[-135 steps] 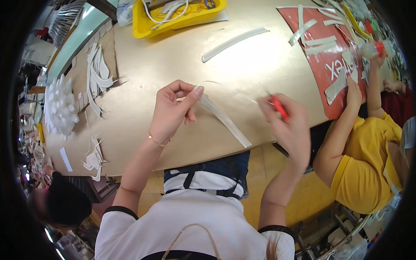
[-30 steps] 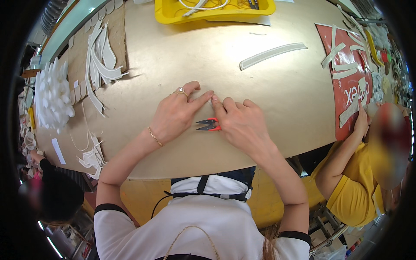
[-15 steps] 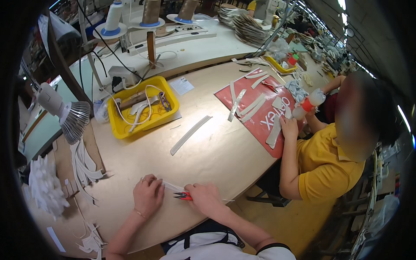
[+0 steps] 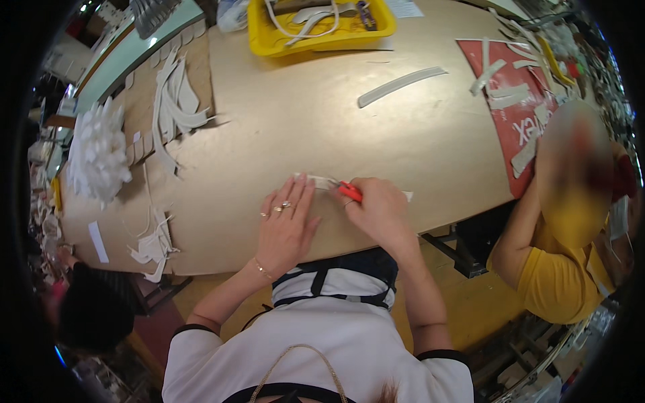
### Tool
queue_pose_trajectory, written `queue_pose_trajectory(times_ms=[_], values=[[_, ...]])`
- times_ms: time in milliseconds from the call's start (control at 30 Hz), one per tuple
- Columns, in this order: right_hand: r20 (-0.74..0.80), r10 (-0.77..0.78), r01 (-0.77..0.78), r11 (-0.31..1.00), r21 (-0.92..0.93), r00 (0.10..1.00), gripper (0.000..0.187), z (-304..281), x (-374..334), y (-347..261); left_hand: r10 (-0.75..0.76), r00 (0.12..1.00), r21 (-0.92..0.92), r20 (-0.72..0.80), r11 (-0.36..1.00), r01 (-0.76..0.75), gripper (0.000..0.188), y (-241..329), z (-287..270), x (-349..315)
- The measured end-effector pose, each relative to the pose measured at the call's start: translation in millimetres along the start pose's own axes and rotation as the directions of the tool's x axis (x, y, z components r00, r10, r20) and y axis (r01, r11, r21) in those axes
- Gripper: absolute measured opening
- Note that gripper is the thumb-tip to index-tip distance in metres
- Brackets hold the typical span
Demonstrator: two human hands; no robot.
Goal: The person uses red-handled scissors to trim white fabric straps on a worktable. They repeatedly pick up straps, cut them to length, and place the trimmed pieces on the table. A coworker is visible across the table also working with similar materials.
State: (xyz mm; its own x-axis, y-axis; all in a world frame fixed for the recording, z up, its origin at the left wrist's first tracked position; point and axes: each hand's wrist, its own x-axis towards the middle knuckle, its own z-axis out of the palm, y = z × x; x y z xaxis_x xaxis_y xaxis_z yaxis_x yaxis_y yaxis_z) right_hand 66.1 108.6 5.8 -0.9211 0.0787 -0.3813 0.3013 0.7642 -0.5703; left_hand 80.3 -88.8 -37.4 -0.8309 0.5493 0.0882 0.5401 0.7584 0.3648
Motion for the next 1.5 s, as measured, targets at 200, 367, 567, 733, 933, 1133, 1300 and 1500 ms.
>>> queue_pose_trajectory(times_ms=[200,367,567,733,933,1133,1300,1500], values=[[0.006,0.069,-0.069,0.997,-0.023,0.998,0.041,-1,8,-20,0.019,1.000,-0.031,0.005,0.999,-0.019,0.061,-1,8,-1],[-0.044,0.059,-0.060,0.998,-0.027,0.997,0.037,7,19,-29,-0.003,1.000,-0.028,0.012,1.000,0.003,0.057,1,13,-2],[-0.031,0.022,-0.025,0.996,-0.082,0.999,0.030,11,27,-36,0.005,0.999,0.022,0.036,1.000,-0.006,0.055,2,10,2],[0.013,-0.033,0.032,0.999,0.016,0.999,0.030,11,28,-28,-0.037,0.998,0.019,0.057,0.999,0.036,0.059,5,9,5],[0.085,0.086,-0.096,0.988,0.122,0.993,0.024,-7,14,7,-0.083,0.997,-0.100,0.004,0.992,0.083,0.061,10,12,5],[0.170,0.263,-0.305,0.898,0.317,0.950,0.020,-33,-4,37,-0.127,0.992,-0.075,0.020,0.989,0.128,0.058,15,15,8],[0.163,0.295,-0.332,0.894,0.301,0.941,0.022,-35,-9,47,-0.175,0.984,-0.039,0.038,0.984,0.177,0.057,21,17,9],[0.136,0.284,-0.308,0.925,0.222,0.949,0.024,-38,-8,50,-0.162,0.987,-0.014,0.021,0.987,0.162,0.055,23,17,12]])
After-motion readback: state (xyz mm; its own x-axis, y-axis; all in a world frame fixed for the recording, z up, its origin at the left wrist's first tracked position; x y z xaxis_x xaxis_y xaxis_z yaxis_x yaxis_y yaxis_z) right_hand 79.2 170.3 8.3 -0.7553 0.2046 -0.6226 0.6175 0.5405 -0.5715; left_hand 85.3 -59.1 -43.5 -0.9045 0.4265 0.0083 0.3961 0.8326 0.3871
